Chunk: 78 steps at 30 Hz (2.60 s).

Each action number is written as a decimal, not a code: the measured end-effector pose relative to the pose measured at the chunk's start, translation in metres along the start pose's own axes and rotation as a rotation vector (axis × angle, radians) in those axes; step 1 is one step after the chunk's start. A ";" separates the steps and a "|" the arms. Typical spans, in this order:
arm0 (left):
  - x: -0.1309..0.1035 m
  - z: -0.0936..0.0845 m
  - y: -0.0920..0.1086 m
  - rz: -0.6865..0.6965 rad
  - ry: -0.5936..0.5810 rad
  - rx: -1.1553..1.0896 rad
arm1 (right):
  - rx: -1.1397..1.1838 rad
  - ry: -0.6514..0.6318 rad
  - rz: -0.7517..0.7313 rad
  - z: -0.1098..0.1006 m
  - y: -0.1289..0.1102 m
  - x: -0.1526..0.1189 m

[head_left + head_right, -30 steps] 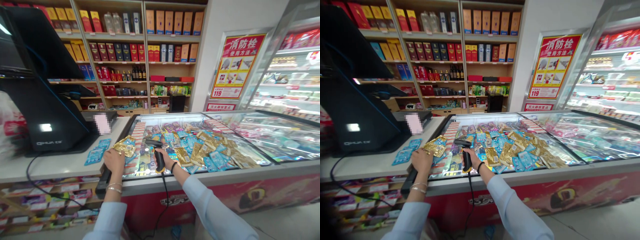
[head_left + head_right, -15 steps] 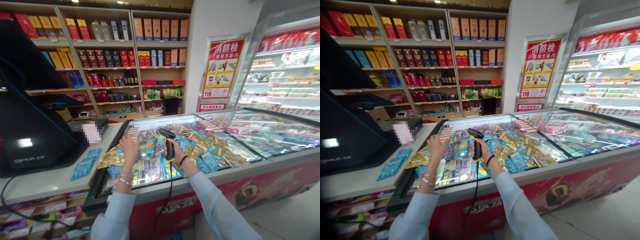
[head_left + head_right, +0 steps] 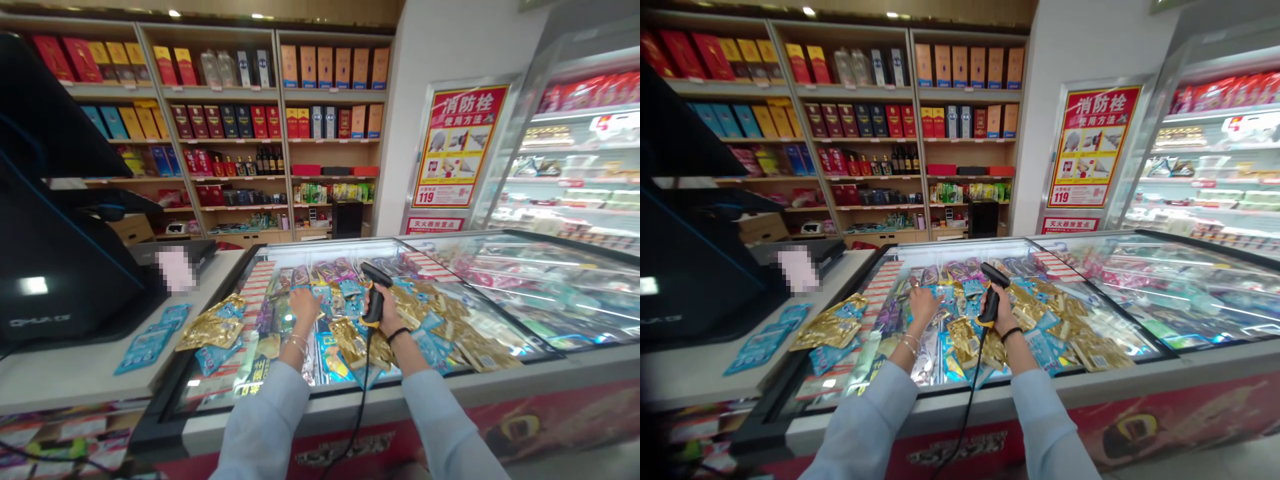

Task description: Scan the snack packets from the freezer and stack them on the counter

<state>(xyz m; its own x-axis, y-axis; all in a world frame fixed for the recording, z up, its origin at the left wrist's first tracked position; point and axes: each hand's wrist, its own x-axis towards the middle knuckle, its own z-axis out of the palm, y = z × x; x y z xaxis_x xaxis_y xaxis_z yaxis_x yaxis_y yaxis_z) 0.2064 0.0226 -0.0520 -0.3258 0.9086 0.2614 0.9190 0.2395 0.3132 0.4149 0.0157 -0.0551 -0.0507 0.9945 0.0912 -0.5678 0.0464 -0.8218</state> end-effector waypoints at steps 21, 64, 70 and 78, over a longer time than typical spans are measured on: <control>0.015 0.020 0.035 0.101 0.094 -0.821 | -0.131 -0.024 0.047 -0.002 0.004 -0.007; 0.016 0.011 0.018 -0.068 0.225 -0.841 | -0.156 -0.102 0.051 0.002 0.001 -0.025; 0.016 0.007 0.018 -0.113 0.205 -0.828 | -0.158 -0.117 0.044 0.003 0.000 -0.026; 0.017 0.008 0.018 -0.100 0.230 -0.787 | -0.169 -0.114 0.056 0.002 -0.001 -0.026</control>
<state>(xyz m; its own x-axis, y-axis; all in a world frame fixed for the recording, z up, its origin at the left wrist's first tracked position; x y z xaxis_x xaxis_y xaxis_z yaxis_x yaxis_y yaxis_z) 0.2190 0.0447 -0.0496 -0.5137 0.7824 0.3522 0.4868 -0.0723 0.8705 0.4152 -0.0101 -0.0560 -0.1763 0.9794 0.0980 -0.4158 0.0161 -0.9093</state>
